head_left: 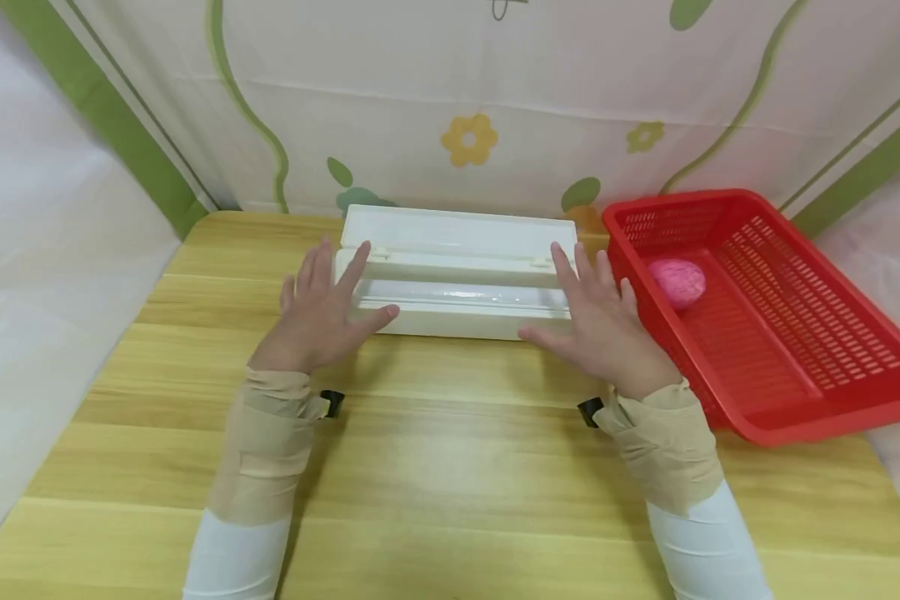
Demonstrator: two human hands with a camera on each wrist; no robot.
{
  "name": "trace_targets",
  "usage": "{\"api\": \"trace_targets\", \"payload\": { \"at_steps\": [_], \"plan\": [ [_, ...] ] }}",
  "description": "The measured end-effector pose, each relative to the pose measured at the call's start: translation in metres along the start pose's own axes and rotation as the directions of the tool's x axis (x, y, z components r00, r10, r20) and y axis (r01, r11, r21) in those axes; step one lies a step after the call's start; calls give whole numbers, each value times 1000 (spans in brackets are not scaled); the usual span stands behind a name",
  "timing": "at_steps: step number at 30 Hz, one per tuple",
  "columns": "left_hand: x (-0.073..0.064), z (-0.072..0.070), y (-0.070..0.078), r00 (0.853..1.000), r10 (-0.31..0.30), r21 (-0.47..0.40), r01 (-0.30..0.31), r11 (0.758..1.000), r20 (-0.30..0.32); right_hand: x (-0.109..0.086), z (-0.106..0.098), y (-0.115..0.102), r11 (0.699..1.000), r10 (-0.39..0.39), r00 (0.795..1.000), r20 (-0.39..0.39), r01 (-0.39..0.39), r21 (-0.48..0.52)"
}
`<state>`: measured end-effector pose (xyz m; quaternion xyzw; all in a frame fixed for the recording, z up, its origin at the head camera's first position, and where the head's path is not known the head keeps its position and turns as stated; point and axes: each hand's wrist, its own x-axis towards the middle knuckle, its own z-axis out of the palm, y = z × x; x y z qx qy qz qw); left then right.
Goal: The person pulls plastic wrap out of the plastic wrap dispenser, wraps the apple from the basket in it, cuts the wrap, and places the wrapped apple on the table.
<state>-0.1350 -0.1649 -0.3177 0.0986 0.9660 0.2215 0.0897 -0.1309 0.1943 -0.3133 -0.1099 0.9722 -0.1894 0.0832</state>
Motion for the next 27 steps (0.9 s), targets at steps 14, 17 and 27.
{"api": "trace_targets", "payload": {
  "at_steps": [14, 17, 27],
  "plan": [
    [10, -10, -32, 959, 103, -188, -156, 970, -264, 2, -18, 21, 991, -134, 987, -89, 136, 15],
    [11, -7, -34, 963, 116, -184, -163, 969, -242, 3, -18, 22, 992, -121, 989, -89, 124, 21],
    [17, -1, -36, 962, 128, -173, -172, 970, -240, 6, -17, 28, 993, -101, 991, -84, 106, 54]
  ]
}}
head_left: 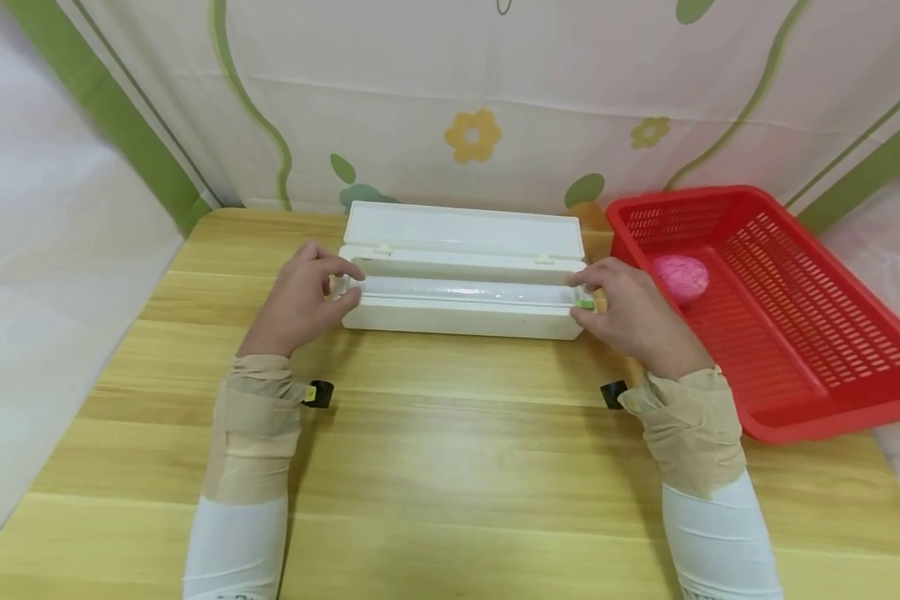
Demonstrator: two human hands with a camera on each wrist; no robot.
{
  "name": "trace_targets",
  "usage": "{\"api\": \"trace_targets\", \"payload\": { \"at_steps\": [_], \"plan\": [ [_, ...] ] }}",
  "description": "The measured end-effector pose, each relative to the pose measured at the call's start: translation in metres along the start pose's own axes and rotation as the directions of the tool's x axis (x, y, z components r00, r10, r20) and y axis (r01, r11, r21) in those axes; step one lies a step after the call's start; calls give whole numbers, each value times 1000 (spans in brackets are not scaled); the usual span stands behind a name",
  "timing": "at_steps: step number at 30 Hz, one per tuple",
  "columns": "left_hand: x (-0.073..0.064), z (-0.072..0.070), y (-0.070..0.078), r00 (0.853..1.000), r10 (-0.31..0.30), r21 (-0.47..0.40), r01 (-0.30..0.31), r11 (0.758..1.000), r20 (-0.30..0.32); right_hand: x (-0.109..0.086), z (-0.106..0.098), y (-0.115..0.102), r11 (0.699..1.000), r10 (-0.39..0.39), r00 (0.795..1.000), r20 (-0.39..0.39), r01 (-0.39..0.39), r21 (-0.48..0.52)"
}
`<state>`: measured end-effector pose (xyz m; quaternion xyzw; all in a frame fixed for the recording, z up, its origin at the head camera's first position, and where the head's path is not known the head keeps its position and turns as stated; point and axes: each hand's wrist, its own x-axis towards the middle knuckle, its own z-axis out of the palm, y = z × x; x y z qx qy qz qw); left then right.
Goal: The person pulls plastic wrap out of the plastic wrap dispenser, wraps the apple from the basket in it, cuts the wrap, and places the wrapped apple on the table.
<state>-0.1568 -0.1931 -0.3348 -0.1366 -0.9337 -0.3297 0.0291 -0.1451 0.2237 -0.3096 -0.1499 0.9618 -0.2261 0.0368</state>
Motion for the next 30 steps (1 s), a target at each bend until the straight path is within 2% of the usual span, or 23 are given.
{"api": "trace_targets", "payload": {
  "at_steps": [4, 16, 25, 30],
  "plan": [
    [1, 0, 0, 1000, 10, -12, -10, 1000, 15, 1, 1, 1, 1000, 3, 1000, -8, -3, 8],
    [1, 1, -2, 998, 62, -13, -61, 998, 28, 3, 5, 5, 998, -68, 996, -58, 67, -18],
    [2, 3, -1, 998, 54, -15, -53, 998, 30, 6, 11, 3, 1000, -19, 999, -34, 18, -24],
    [5, 7, 0, 998, 70, -12, -70, 997, -7, 6, 12, 5, 1000, -29, 997, -74, 29, -8]
  ]
}}
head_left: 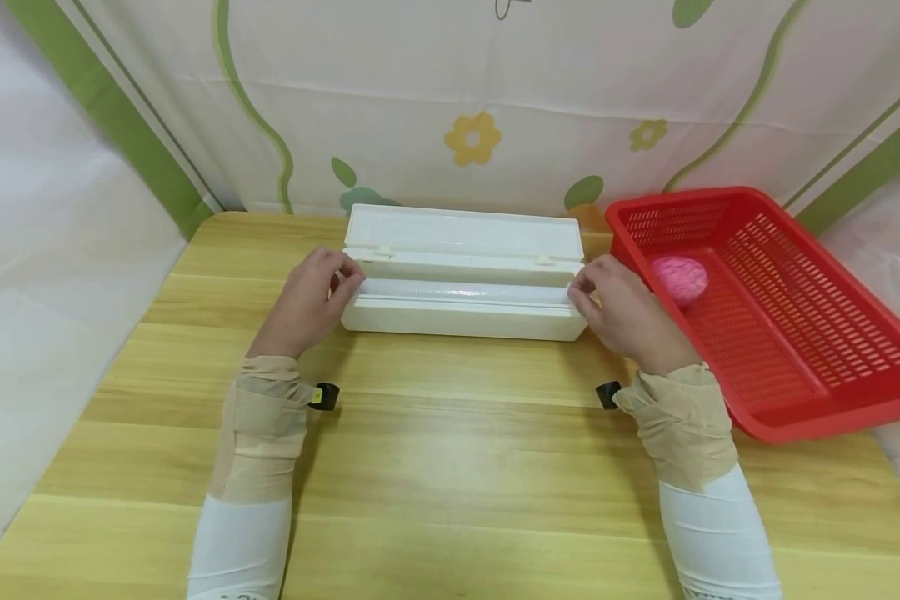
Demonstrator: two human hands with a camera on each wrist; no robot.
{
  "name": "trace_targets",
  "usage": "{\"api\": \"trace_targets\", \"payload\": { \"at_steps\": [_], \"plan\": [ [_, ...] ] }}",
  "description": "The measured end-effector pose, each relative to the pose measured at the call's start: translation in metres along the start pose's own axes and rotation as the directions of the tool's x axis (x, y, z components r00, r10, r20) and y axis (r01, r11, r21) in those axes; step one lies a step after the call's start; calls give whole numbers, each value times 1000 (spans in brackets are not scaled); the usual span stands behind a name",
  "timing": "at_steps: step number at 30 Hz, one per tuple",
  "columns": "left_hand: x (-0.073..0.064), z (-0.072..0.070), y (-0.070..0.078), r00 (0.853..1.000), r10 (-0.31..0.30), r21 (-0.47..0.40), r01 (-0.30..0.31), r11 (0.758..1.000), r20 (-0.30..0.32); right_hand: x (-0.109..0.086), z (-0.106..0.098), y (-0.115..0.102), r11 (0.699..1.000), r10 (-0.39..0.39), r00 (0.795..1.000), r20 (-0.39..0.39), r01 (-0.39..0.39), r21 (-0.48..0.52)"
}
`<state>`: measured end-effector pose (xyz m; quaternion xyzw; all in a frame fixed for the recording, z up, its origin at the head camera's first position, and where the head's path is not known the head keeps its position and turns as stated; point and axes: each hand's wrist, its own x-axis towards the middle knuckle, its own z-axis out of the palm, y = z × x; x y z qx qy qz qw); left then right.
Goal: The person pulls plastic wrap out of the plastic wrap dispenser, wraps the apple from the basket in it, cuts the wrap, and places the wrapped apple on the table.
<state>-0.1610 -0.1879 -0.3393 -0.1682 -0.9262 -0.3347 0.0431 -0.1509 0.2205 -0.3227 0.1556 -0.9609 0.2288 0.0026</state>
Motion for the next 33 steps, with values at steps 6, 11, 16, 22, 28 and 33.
{"api": "trace_targets", "payload": {
  "at_steps": [6, 11, 16, 22, 28, 33],
  "plan": [
    [3, 5, 1, 997, 27, 0, -27, 1000, -70, 2, 3, 2, 999, -48, 994, -96, 48, -4],
    [4, 7, 4, 995, 6, -34, -10, 999, -102, 4, 5, 3, 1000, -1, 994, -113, 3, 13],
    [4, 9, 4, 990, -10, -65, 1, 998, -141, 5, 6, 4, 999, 24, 990, -142, -19, 38],
    [4, 11, 2, 986, -4, -97, -12, 995, -165, 7, 7, 4, 995, 61, 985, -161, -48, 83],
    [5, 13, 1, 981, 37, -78, -53, 996, -192, 7, 10, 6, 988, 21, 983, -182, 7, 152],
    [5, 14, 2, 979, 42, -60, -55, 997, -199, 7, 13, 7, 988, -19, 971, -236, 54, 145]
  ]
}}
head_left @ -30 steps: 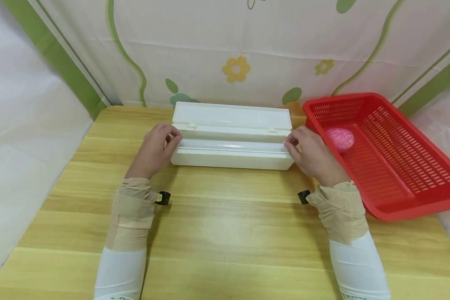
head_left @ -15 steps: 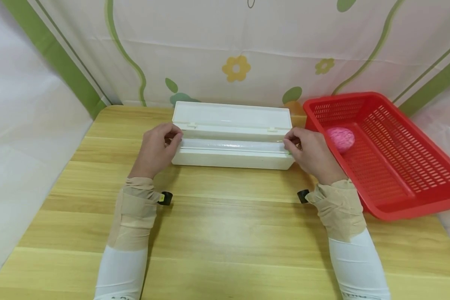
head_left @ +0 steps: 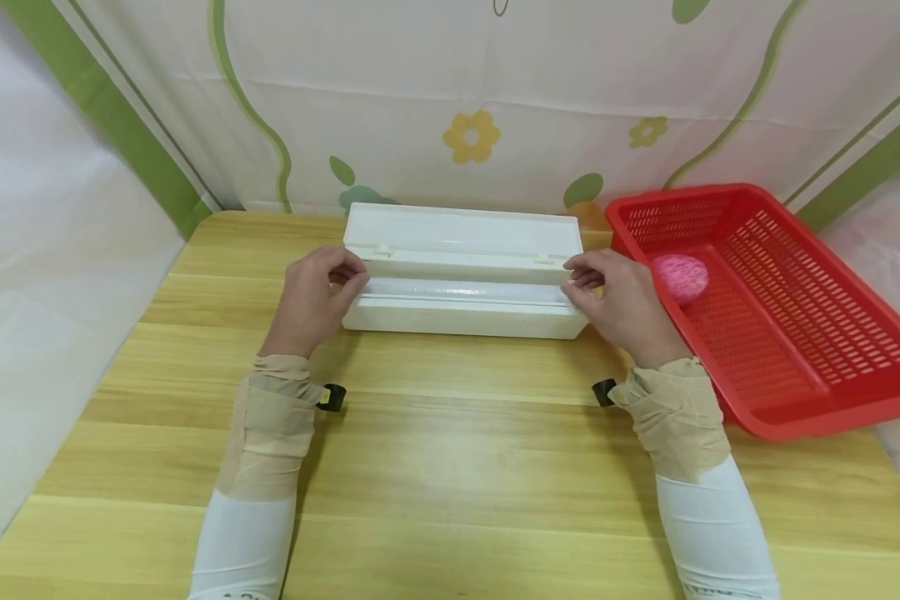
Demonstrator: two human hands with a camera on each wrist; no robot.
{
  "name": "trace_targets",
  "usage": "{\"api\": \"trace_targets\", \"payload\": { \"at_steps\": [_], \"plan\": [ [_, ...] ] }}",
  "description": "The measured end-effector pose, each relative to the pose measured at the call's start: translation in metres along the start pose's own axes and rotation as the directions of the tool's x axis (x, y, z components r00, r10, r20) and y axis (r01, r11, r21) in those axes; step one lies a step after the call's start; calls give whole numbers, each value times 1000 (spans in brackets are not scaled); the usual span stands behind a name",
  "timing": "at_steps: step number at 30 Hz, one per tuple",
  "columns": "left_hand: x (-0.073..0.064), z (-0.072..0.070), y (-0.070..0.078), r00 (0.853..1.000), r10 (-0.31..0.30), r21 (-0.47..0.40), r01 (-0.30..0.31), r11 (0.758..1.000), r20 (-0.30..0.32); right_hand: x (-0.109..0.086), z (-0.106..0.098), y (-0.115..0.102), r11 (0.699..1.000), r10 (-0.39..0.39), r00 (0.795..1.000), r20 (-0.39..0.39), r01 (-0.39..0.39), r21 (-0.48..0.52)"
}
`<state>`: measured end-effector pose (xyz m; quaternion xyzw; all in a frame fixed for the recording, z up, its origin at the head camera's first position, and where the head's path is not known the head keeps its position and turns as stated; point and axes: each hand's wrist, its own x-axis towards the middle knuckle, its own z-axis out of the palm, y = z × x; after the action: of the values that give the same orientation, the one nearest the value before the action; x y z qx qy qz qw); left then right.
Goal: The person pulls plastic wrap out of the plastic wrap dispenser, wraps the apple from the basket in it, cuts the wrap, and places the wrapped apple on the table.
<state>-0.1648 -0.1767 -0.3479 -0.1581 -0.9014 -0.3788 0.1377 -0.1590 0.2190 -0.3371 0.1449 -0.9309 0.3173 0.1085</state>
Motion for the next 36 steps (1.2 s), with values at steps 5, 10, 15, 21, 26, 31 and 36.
{"api": "trace_targets", "payload": {
  "at_steps": [5, 10, 15, 21, 26, 31, 36],
  "plan": [
    [0, -1, 1, 1000, -14, 27, 14, 1000, 0, 0, 3, 2, 1000, -13, 1000, -20, 13, -14],
    [-1, -2, 1, 1000, -24, 34, 24, 999, 2, 1, 5, 1, 999, 16, 1000, -9, -16, -34],
    [0, -1, 1, 1000, -30, 45, 30, 999, 6, 1, 9, -2, 995, 87, 996, 32, -86, -46],
    [1, -1, 0, 999, -43, 52, 42, 998, 16, 1, 19, -3, 991, 128, 991, -33, -129, -25],
    [1, -1, 1, 999, -44, 47, 43, 998, 22, 2, 24, -5, 989, 140, 985, -104, -143, -23],
    [1, -1, 0, 999, -42, 45, 41, 998, 25, 2, 23, -6, 985, 173, 979, -112, -169, 43],
    [1, -1, -2, 999, -46, 47, 44, 998, 25, 2, 20, -5, 977, 211, 967, -141, -203, 69]
  ]
}}
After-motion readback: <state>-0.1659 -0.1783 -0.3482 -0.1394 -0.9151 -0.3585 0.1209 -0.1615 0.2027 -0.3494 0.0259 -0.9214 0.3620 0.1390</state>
